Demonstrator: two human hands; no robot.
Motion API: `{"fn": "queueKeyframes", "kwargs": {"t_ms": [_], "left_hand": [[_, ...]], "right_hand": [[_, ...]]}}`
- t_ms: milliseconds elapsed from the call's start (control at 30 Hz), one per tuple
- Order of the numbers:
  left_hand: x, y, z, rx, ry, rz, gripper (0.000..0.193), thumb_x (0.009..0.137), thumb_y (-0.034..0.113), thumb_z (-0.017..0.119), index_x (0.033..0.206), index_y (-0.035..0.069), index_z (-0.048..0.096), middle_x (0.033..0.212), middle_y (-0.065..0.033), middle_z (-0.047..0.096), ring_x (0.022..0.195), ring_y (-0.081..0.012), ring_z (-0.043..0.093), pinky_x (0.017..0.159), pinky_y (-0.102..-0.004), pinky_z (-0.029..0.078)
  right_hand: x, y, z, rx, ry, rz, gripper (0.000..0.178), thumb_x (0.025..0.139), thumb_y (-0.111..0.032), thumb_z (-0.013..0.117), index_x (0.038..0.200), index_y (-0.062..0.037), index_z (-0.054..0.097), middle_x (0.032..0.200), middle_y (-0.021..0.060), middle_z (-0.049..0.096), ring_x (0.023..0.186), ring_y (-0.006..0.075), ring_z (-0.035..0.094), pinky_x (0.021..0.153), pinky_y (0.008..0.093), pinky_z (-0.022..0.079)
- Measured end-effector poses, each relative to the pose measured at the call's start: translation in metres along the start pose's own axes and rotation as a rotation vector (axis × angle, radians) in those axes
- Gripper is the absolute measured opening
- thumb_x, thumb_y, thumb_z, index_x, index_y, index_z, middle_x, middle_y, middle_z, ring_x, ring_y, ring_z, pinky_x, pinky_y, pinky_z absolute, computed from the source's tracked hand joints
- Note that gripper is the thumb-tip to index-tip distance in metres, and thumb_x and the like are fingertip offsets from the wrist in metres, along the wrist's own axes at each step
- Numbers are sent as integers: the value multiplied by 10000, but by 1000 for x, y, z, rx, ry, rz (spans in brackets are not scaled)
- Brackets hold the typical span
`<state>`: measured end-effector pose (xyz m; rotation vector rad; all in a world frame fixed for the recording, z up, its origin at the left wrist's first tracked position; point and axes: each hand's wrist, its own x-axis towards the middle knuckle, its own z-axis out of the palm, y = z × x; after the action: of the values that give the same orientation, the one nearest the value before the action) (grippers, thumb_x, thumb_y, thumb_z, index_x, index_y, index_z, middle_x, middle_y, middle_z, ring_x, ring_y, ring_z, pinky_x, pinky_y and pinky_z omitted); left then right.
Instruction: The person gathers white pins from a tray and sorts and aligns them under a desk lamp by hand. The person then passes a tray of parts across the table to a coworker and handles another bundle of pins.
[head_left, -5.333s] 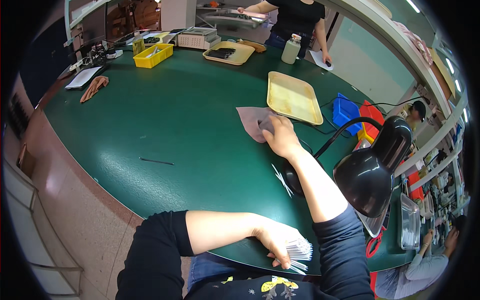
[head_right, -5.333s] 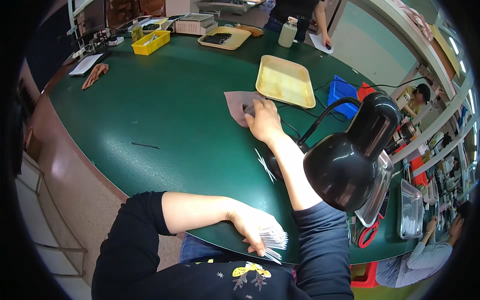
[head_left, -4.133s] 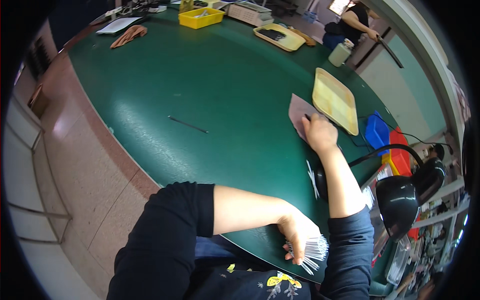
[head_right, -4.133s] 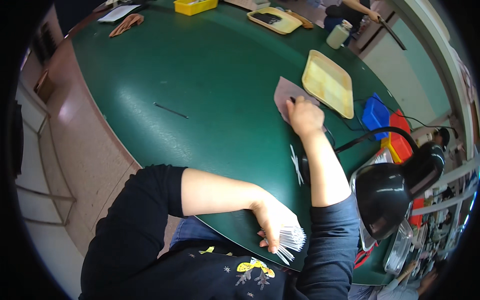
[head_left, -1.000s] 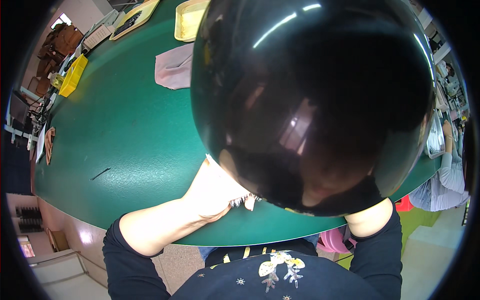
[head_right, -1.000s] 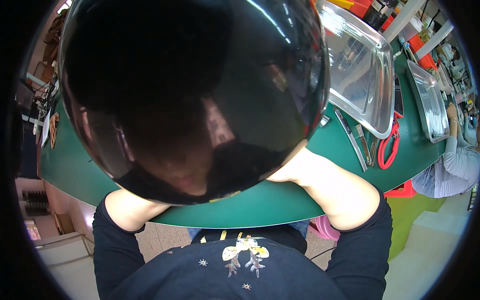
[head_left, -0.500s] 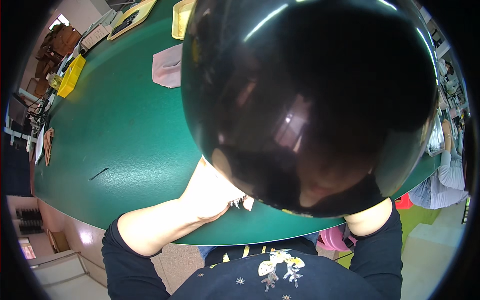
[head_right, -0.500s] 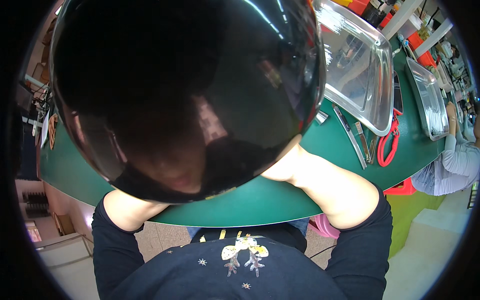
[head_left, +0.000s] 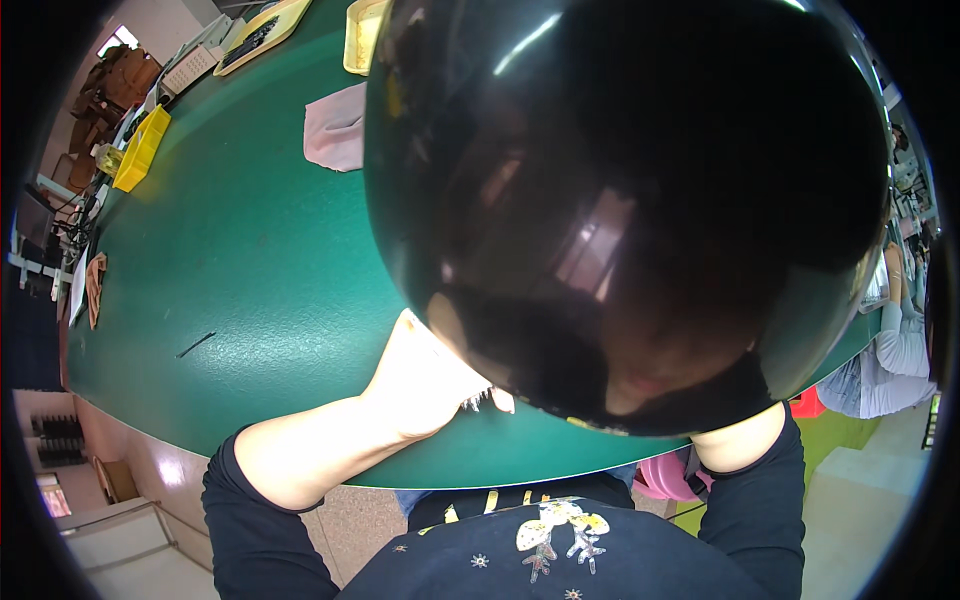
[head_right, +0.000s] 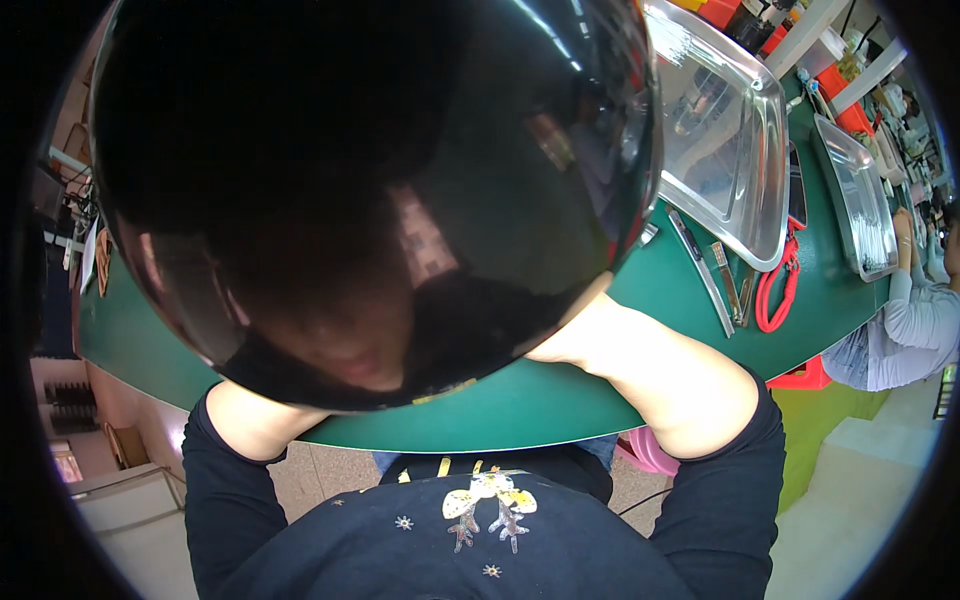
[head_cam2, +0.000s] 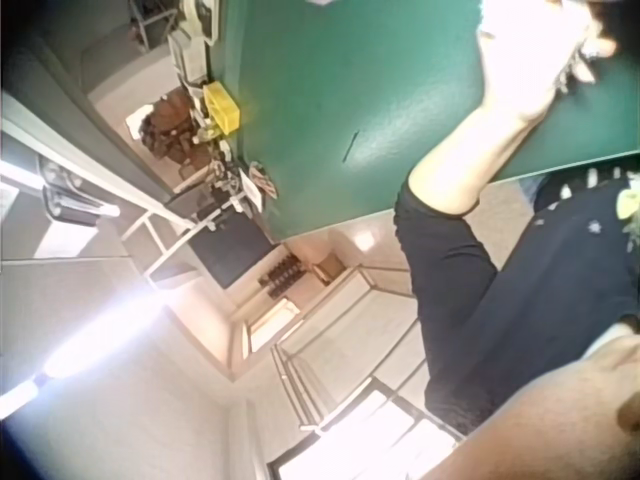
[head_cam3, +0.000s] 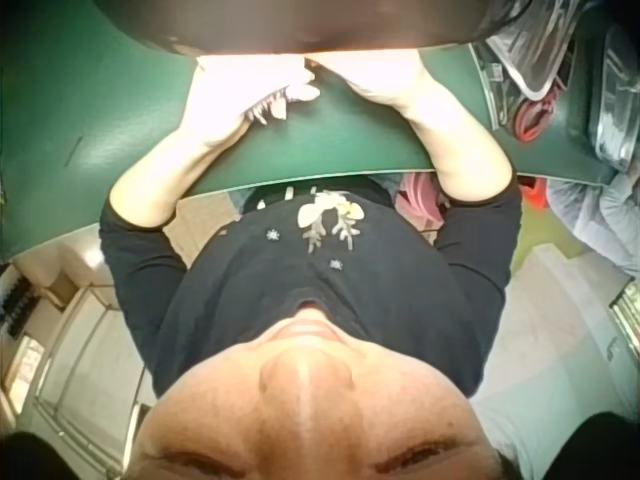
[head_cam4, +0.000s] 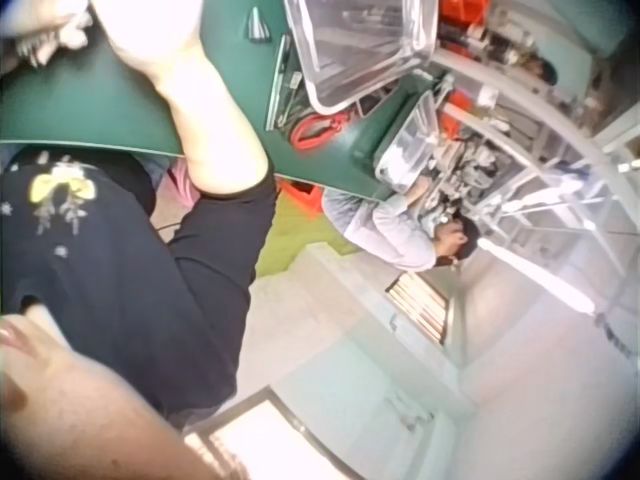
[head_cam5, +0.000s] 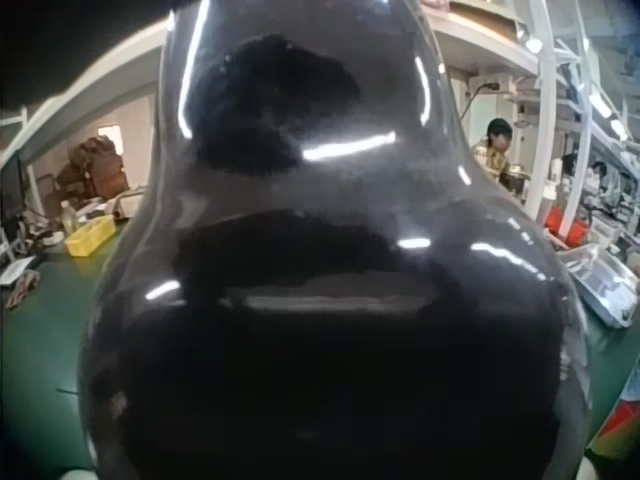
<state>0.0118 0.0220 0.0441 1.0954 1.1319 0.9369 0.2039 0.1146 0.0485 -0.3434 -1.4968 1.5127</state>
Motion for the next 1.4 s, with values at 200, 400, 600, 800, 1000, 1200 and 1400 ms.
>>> {"fn": "queueKeyframes", "kwargs": {"t_ms": [200, 400, 600, 800, 1000, 1200, 1400], "left_hand": [[4, -1, -2, 242, -68, -14, 168, 664, -20, 575, 506, 14, 619, 518, -77, 599, 467, -97, 575, 497, -226, 490], [4, -15, -1, 170, -45, 379, 97, 691, 70, 643, 609, 19, 651, 596, -78, 628, 522, -101, 596, 517, -217, 482], [11, -22, 14, 112, -146, 80, 54, 690, 59, 641, 649, 31, 664, 615, -95, 630, 583, -117, 615, 591, -243, 495], [8, 10, 3, 54, -51, -30, 146, 731, 35, 548, 643, -6, 656, 563, -73, 613, 480, -88, 563, 535, -212, 477], [7, 17, 13, -143, -63, -175, 146, 709, -33, 574, 565, -48, 594, 520, -130, 572, 439, -133, 543, 484, -253, 482], [7, -7, 6, -699, 50, -158, 190, 744, -27, 557, 572, -76, 493, 474, -181, 514, 420, -250, 557, 487, -356, 531], [7, 8, 5, -224, 31, -197, 84, 743, -63, 514, 786, -107, 456, 456, -158, 485, 412, -261, 556, 439, -374, 521]], "right_hand": [[-1, 1, -1, 5, 5, -5, 462, 631, 26, 677, 1054, 50, 494, 971, 123, 564, 860, 177, 562, 721, 283, 475], [1, 3, -3, 18, -1, -8, 465, 627, 28, 678, 1053, 52, 495, 973, 125, 564, 862, 177, 562, 723, 282, 475], [0, 4, -6, 23, 4, -10, 468, 623, 30, 680, 1053, 53, 496, 975, 126, 564, 864, 178, 562, 724, 281, 474], [0, 5, -7, 31, -1, -12, 471, 619, 32, 681, 1052, 55, 498, 977, 128, 564, 866, 179, 562, 726, 281, 474], [-3, 2, -8, 7, 4, -6, 474, 614, 34, 682, 1051, 57, 499, 979, 130, 564, 868, 179, 562, 727, 280, 474], [-4, 3, -8, 6, 3, 3, 477, 610, 36, 684, 1050, 58, 500, 981, 131, 564, 870, 180, 562, 729, 279, 473], [-6, 5, -9, 11, 9, 7, 480, 606, 39, 685, 1049, 60, 501, 984, 133, 564, 872, 181, 562, 730, 279, 473]]}}
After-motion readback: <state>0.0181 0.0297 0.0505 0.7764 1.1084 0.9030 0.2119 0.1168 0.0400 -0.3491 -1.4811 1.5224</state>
